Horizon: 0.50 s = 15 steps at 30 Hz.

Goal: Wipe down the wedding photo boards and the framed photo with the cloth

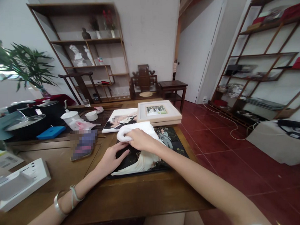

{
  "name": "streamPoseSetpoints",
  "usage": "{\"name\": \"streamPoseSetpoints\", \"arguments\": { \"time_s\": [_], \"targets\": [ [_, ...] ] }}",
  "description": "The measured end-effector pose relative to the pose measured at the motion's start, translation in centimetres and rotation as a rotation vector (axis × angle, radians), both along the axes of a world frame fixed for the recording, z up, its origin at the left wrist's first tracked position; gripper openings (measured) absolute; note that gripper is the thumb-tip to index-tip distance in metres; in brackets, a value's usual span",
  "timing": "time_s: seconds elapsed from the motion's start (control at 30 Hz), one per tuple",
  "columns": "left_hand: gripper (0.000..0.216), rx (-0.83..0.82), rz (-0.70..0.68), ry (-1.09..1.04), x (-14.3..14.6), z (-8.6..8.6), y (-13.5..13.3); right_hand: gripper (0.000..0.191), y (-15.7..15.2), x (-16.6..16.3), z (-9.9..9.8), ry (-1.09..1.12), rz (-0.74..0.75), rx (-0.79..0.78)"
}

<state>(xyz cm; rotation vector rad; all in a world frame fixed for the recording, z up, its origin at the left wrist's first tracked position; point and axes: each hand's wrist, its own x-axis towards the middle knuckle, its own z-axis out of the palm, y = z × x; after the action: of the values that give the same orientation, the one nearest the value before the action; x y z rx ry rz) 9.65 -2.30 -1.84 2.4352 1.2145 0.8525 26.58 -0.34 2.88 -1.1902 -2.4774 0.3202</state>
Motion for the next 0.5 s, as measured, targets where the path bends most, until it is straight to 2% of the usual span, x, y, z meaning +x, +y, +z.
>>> {"name": "streamPoseSetpoints", "arguments": {
  "time_s": [0.2, 0.3, 0.4, 0.5],
  "targets": [
    [0.04, -0.003, 0.042, -0.011, 0.0, -0.9, 0.2, 0.045, -2.8, 7.8, -2.3, -0.009, -0.126, 0.04],
    [0.041, 0.014, 0.08, -0.009, 0.1, -1.3, 0.4, 0.041, -3.3, 11.6, -3.3, -0.044, -0.16, 0.05],
    [0.042, 0.018, 0.12, 0.011, 0.1, -1.6, 0.6, 0.035, -4.2, 13.2, -3.9, -0.091, -0.139, 0.077],
    [0.042, 0.013, 0.14, 0.028, -0.1, -1.7, 1.0, 0.036, -6.8, 12.6, -4.3, -0.149, -0.115, 0.131]
  ]
}}
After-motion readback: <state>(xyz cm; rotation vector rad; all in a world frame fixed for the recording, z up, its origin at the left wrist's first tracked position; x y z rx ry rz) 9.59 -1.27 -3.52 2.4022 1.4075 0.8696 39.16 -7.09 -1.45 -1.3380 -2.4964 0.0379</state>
